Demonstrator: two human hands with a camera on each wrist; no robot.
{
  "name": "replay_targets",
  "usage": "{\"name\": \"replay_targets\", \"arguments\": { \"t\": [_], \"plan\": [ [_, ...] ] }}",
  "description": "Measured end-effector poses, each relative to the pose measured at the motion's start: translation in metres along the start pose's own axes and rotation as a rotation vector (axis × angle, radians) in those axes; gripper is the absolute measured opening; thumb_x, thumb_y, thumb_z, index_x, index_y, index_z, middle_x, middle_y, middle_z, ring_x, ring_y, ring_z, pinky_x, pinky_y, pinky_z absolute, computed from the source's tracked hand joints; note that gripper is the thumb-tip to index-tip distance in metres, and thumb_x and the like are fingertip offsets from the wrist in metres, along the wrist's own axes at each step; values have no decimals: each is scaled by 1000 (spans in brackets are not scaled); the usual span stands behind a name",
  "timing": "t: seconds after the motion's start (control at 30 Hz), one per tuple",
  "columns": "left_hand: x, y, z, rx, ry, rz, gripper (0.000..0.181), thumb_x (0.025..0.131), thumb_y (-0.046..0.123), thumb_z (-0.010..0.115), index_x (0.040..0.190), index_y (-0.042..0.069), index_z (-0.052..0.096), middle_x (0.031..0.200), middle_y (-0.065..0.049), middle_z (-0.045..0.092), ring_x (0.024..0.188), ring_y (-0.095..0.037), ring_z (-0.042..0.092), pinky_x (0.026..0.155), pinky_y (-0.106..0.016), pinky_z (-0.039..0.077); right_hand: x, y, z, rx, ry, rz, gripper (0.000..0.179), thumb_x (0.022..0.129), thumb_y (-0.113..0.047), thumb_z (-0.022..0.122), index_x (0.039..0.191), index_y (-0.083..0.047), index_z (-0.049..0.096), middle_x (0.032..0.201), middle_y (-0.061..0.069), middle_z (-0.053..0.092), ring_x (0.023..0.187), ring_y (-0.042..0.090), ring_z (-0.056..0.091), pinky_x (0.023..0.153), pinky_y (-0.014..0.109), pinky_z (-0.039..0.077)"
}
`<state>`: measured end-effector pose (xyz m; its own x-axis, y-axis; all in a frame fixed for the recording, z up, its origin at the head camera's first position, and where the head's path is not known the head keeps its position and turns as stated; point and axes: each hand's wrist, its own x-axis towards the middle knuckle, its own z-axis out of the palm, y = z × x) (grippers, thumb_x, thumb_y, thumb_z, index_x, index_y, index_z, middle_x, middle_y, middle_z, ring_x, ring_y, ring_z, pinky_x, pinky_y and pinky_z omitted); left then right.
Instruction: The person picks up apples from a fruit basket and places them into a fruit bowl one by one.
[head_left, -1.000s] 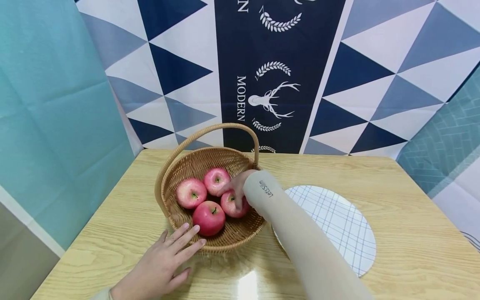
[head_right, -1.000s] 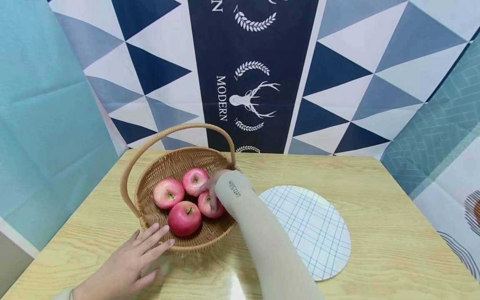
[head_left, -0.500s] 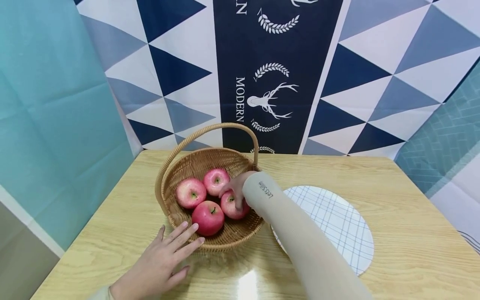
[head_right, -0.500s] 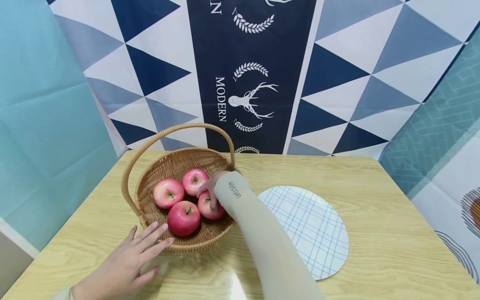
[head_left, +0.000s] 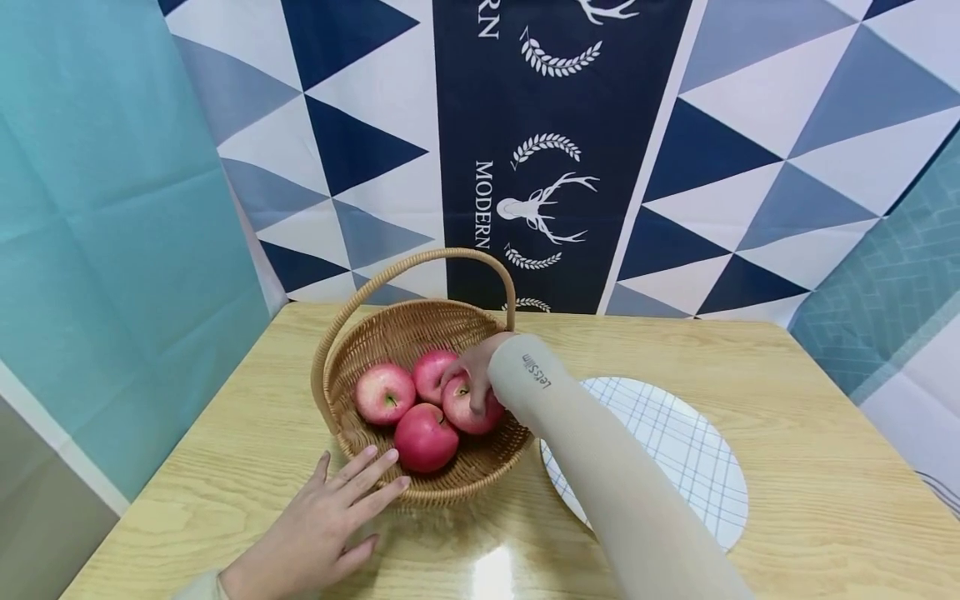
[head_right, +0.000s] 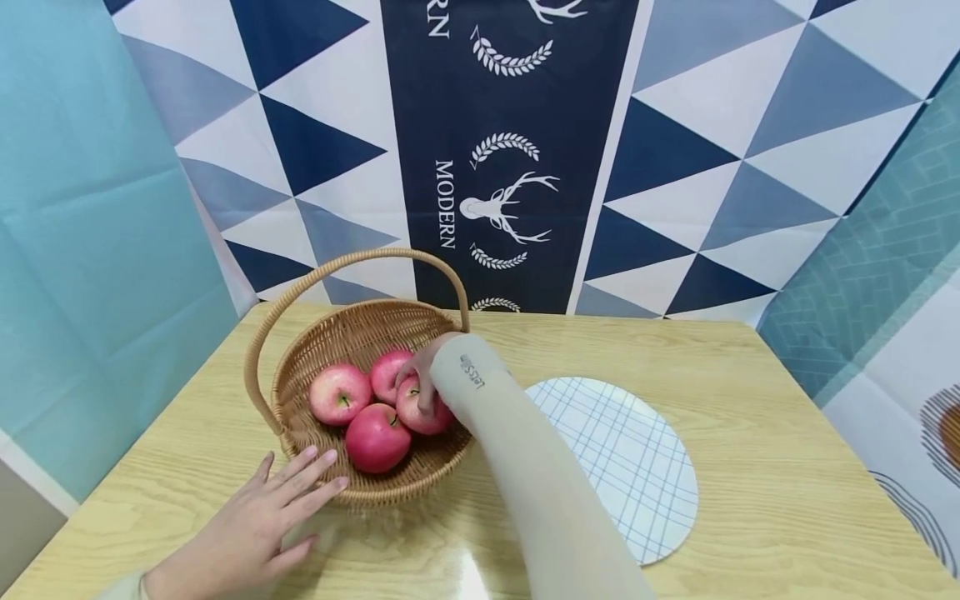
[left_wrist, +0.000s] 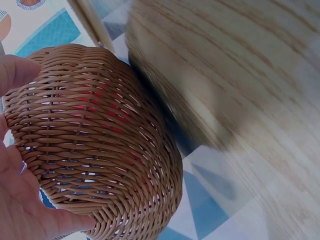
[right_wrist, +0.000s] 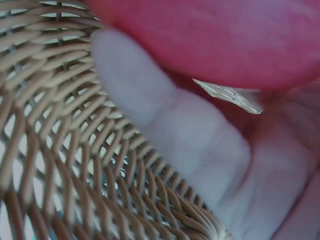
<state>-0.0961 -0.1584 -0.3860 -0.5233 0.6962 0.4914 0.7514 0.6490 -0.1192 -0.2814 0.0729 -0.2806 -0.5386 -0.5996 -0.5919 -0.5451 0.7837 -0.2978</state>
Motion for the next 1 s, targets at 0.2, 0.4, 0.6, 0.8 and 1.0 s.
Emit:
{"name": "replay_targets", "arguments": {
  "t": [0.2, 0.4, 0.6, 0.8, 1.0],
  "plan": [
    [1, -2, -1, 21, 15, -6, 71, 66, 26, 75, 133, 13, 55, 140, -12, 49, 140, -23, 28, 73, -69, 44, -6, -5, -12, 52, -44, 4, 65, 69, -10, 77, 129, -24, 56, 114, 1, 52, 103, 15, 45, 78, 23, 44],
    [1, -2, -2, 3, 7, -12, 73, 66, 25, 76, 134, 14, 54, 142, -12, 47, 144, -9, 1, 72, -70, 44, -14, -6, -18, 167, -80, -2, 67, 69, -2, 72, 131, -20, 55, 119, 3, 48, 107, 17, 43, 79, 24, 45],
    [1, -2, 0, -1, 9, -5, 73, 66, 24, 76, 135, 15, 53, 142, -11, 47, 143, -18, 22, 72, -70, 44, -28, -4, -20, 180, -32, 47, 68, 67, -3, 72, 130, -23, 55, 120, 4, 47, 109, 20, 42, 77, 27, 47],
    [3, 1, 1, -6, -7, 3, 71, 67, 24, 75, 134, 15, 54, 142, -11, 46, 132, -27, 39, 72, -72, 43, -46, -7, -31, 188, 8, 131, 71, 64, -3, 73, 130, -25, 55, 120, 5, 48, 108, 21, 44, 73, 28, 48],
    [3, -1, -1, 7, -9, -8, 71, 67, 24, 76, 134, 16, 54, 143, -10, 45, 133, -27, 38, 72, -73, 41, -54, -10, -40, 239, 22, 97, 76, 65, 1, 70, 136, -19, 50, 124, 6, 46, 110, 21, 42, 74, 27, 48]
  ]
}}
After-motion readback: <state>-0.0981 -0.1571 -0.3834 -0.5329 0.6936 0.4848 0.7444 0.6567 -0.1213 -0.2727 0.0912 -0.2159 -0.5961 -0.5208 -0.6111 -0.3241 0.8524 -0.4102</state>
